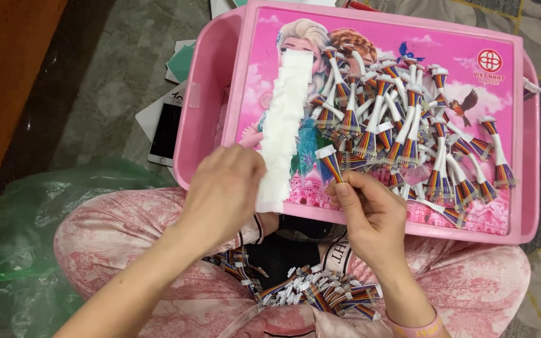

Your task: Wrapping small ribbon cables with white adhesive strips on a pink tray.

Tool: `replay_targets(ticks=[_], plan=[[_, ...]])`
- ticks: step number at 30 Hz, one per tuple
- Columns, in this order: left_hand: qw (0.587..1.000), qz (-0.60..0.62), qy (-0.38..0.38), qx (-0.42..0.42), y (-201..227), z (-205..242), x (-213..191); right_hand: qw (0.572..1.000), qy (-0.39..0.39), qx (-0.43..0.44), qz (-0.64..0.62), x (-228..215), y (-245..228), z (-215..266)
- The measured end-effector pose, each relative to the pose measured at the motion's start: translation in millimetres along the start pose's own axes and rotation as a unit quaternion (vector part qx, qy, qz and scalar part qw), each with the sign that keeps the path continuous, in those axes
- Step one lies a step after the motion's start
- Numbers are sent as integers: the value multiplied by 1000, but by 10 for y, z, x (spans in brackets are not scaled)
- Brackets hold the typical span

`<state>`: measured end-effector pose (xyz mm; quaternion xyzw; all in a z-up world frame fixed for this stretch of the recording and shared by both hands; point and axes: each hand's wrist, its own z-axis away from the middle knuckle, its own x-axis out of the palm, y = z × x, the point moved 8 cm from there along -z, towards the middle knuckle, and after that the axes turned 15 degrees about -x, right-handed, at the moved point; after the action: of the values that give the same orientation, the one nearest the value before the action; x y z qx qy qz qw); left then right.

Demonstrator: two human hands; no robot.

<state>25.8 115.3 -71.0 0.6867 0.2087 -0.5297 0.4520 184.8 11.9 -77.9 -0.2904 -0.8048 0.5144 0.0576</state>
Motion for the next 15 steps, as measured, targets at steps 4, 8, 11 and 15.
replay_targets(ticks=[4, 8, 11, 15], plan=[[999, 34, -8, -40, -57, -34, -57, 1000, -1, 3, -1, -6, 6, 1], [1000, -12, 4, -16, 42, -15, -67, 1000, -5, 0, 4, 10, 1, -6], [998, -58, 28, 1, 98, -16, -26, 1000, -6, 2, 7, 2, 5, -8], [991, -110, 74, 25, 348, 13, -217, 1000, -7, 7, 5, 4, 10, -3]])
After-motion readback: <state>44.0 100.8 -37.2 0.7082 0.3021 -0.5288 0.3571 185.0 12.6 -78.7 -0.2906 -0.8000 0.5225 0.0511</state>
